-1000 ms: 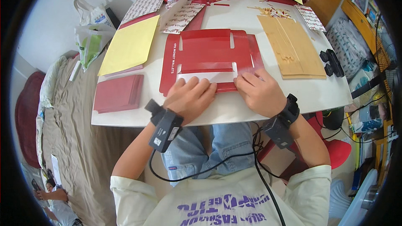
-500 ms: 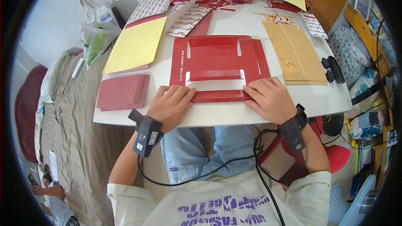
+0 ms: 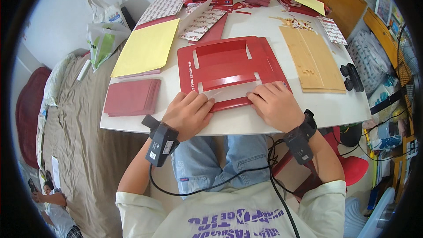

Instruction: Folding and assembling red cardstock 'money wallet' packaging folders and inserting paper.

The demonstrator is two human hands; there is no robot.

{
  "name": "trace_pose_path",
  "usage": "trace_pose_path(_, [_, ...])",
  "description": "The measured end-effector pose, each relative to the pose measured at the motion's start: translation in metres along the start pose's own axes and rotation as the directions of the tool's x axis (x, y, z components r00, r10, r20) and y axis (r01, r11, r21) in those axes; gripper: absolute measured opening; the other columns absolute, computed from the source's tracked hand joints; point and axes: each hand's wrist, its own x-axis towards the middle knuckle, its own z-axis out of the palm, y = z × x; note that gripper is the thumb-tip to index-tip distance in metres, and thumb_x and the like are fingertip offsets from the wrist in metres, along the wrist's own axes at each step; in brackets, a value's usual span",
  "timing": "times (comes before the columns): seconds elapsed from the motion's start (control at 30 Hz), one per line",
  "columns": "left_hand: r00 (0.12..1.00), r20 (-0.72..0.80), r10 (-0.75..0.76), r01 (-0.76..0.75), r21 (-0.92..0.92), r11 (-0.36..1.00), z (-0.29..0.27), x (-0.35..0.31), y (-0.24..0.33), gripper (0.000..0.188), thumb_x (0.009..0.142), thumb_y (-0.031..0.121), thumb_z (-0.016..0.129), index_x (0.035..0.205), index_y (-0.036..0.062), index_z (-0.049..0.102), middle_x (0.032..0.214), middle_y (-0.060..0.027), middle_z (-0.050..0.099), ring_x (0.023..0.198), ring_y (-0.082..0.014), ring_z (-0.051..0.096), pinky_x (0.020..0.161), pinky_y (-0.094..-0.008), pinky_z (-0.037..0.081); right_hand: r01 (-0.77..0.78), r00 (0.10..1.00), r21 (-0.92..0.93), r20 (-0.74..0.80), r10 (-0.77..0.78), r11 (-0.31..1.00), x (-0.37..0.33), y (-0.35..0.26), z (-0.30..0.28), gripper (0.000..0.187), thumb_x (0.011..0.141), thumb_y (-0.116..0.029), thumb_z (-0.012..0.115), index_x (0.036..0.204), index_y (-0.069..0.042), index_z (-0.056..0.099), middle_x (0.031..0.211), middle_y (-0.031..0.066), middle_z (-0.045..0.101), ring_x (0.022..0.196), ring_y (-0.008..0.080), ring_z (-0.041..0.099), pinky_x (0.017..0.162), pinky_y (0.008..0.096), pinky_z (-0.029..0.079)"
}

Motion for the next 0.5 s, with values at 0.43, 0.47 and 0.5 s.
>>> trace_pose_path(0.43, [0.954, 0.208, -0.217, 0.272, -0.296, 0.916, -0.004, 0.007, -0.003, 0.026, 0.084, 0.019, 0.067, 0.108, 0.0094, 0.062, 0.104, -0.0069, 0.058, 0.101, -0.0230, 0.052, 0.087, -0.0360, 0.035, -0.121, 0.990, 0.296, 0.103, 0.094, 0.947, 0.010, 0.004, 0.002, 0.019, 0.078, -0.008, 0.066, 0.097, -0.006, 0.061, 0.095, 0.0065, 0.056, 0.092, 0.0253, 0.056, 0.078, 0.0374, 0.045])
trace_pose_path(0.47, [0.954, 0.209, -0.215, 0.272, -0.297, 0.915, -0.006, 0.007, -0.002, 0.026, 0.084, 0.019, 0.067, 0.108, 0.0094, 0.062, 0.104, -0.0069, 0.058, 0.101, -0.0230, 0.052, 0.087, -0.0360, 0.035, -0.123, 0.990, 0.296, 0.105, 0.096, 0.947, 0.011, 0.006, 0.002, 0.019, 0.078, -0.008, 0.066, 0.097, -0.006, 0.061, 0.095, 0.0065, 0.056, 0.092, 0.0253, 0.056, 0.078, 0.0374, 0.045])
trace_pose_path(0.5, [0.944, 0.232, -0.233, 0.297, -0.298, 0.907, -0.008, 0.008, -0.001, 0.027, 0.084, 0.020, 0.067, 0.109, 0.0096, 0.062, 0.104, -0.0067, 0.058, 0.101, -0.0232, 0.052, 0.086, -0.0359, 0.035, -0.132, 0.989, 0.335, 0.114, 0.099, 0.933, 0.012, 0.007, 0.002, 0.020, 0.078, -0.008, 0.066, 0.097, -0.006, 0.060, 0.095, 0.0071, 0.056, 0.092, 0.0260, 0.056, 0.078, 0.0376, 0.045])
